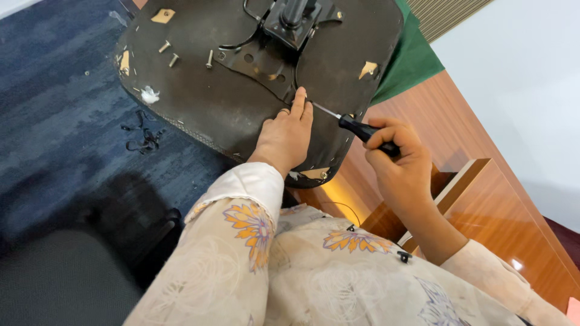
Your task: The person uses a screwdriver to tighten screws into the underside of an overturned chair base. They repeatedly insert and turn the screwdriver to secure the screws to the metal plate.
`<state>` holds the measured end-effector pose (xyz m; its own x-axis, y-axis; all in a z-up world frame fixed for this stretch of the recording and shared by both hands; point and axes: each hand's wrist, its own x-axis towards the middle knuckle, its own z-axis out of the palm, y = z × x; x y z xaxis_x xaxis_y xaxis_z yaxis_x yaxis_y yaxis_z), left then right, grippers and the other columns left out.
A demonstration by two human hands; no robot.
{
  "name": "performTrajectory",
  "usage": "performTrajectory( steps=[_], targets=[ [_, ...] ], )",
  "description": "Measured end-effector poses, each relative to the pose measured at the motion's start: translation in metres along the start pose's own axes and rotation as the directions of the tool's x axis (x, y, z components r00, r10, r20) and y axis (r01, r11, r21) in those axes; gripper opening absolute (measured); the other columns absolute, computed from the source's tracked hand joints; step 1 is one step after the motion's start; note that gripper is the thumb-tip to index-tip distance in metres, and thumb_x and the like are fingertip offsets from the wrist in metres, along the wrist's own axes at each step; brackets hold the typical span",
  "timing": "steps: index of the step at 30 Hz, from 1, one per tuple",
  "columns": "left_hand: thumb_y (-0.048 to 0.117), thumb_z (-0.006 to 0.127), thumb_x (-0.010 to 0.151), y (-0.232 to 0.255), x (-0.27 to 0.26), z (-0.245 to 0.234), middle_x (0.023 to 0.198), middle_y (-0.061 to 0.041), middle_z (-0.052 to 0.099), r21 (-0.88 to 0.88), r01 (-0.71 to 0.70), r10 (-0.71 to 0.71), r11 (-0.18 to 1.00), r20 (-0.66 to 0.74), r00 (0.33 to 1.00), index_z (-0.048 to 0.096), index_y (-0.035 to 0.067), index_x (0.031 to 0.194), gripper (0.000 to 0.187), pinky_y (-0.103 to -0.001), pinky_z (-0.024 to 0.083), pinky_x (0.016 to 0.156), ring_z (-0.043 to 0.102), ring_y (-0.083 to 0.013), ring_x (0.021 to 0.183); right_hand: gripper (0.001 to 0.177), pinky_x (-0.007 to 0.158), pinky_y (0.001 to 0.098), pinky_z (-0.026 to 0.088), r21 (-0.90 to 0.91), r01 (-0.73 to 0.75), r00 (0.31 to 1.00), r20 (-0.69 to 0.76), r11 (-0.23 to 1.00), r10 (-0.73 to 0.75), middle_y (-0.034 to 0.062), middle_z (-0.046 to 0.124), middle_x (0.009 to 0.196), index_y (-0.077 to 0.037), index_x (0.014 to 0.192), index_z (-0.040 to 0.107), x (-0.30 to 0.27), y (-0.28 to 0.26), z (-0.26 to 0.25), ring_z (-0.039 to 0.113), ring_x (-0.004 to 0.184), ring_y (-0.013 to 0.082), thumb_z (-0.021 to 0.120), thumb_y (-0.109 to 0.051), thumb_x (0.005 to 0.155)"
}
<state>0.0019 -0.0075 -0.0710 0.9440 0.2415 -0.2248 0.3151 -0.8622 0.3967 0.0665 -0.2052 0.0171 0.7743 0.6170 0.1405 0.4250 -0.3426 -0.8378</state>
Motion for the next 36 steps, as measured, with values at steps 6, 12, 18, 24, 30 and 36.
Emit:
performTrajectory(
  steps=[6, 12, 18, 24, 30, 36],
  targets=[
    [0.004, 0.062, 0.086, 0.002, 0.002, 0.007, 0.162, -0.013, 0.027, -0.029, 0.039, -0.042, 0.999, -0.104, 0.994, 0.036, -0.004, 0.151, 0.071, -0.046, 0.055, 0.088, 0.063, -0.0311, 0.112, 0.016, 0.095, 0.0312, 0.058, 0.231, -0.138, 0.989, -0.023, 0.963, 0.148, 0.0145, 0.064, 0.129, 0.001, 0.088, 0.062, 0.002, 0.014, -0.001, 0.07, 0.104, 0.019, 0.066, 0.014, 0.08],
    [0.006, 0.063, 0.086, 0.005, -0.008, 0.007, 0.154, -0.012, 0.036, -0.06, 0.051, -0.06, 0.997, -0.16, 0.985, 0.042, -0.004, 0.145, 0.064, -0.048, 0.054, 0.089, 0.062, -0.0307, 0.114, 0.017, 0.096, 0.0314, 0.058, 0.317, -0.209, 0.976, 0.014, 0.925, 0.215, 0.014, 0.063, 0.129, 0.0, 0.088, 0.062, -0.005, 0.019, 0.005, 0.07, 0.104, 0.0196, 0.067, 0.014, 0.079],
    [0.006, 0.065, 0.083, 0.003, -0.015, 0.002, 0.156, -0.012, 0.035, -0.124, 0.061, -0.081, 0.99, -0.168, 0.982, 0.038, -0.005, 0.148, 0.071, -0.048, 0.053, 0.09, 0.061, -0.0305, 0.116, 0.015, 0.09, 0.0276, 0.054, 0.244, -0.263, 0.964, 0.037, 0.934, 0.262, 0.0107, 0.066, 0.127, -0.001, 0.086, 0.062, -0.017, 0.015, 0.011, 0.068, 0.099, 0.015, 0.069, 0.011, 0.079],
    [0.008, 0.065, 0.085, 0.004, -0.007, 0.001, 0.164, -0.018, 0.026, -0.101, 0.044, -0.051, 0.994, -0.065, 0.997, 0.049, 0.004, 0.141, 0.059, -0.046, 0.056, 0.089, 0.061, -0.0319, 0.118, 0.014, 0.084, 0.0277, 0.053, 0.117, -0.255, 0.965, 0.089, 0.96, 0.246, 0.0068, 0.063, 0.124, -0.003, 0.086, 0.064, -0.015, 0.014, 0.016, 0.063, 0.094, 0.013, 0.07, 0.007, 0.078],
    [0.01, 0.067, 0.085, 0.008, 0.008, 0.007, 0.151, -0.018, 0.041, -0.085, 0.031, -0.045, 0.996, -0.164, 0.985, 0.05, -0.006, 0.138, 0.058, -0.047, 0.057, 0.088, 0.065, -0.0306, 0.112, 0.014, 0.089, 0.0277, 0.05, 0.011, -0.199, 0.976, 0.098, 0.98, 0.197, 0.0068, 0.061, 0.126, -0.004, 0.087, 0.066, -0.018, 0.017, 0.015, 0.061, 0.101, 0.0129, 0.076, 0.003, 0.081],
    [0.005, 0.065, 0.081, 0.002, 0.012, 0.001, 0.141, -0.016, 0.045, -0.194, -0.013, -0.042, 0.981, -0.276, 0.96, 0.047, -0.006, 0.138, 0.061, -0.045, 0.057, 0.086, 0.065, -0.0326, 0.112, 0.014, 0.089, 0.0287, 0.053, 0.184, -0.32, 0.945, 0.129, 0.929, 0.3, 0.0069, 0.061, 0.129, -0.003, 0.087, 0.063, -0.017, 0.02, 0.014, 0.064, 0.103, 0.0151, 0.073, 0.006, 0.082]
  ],
)
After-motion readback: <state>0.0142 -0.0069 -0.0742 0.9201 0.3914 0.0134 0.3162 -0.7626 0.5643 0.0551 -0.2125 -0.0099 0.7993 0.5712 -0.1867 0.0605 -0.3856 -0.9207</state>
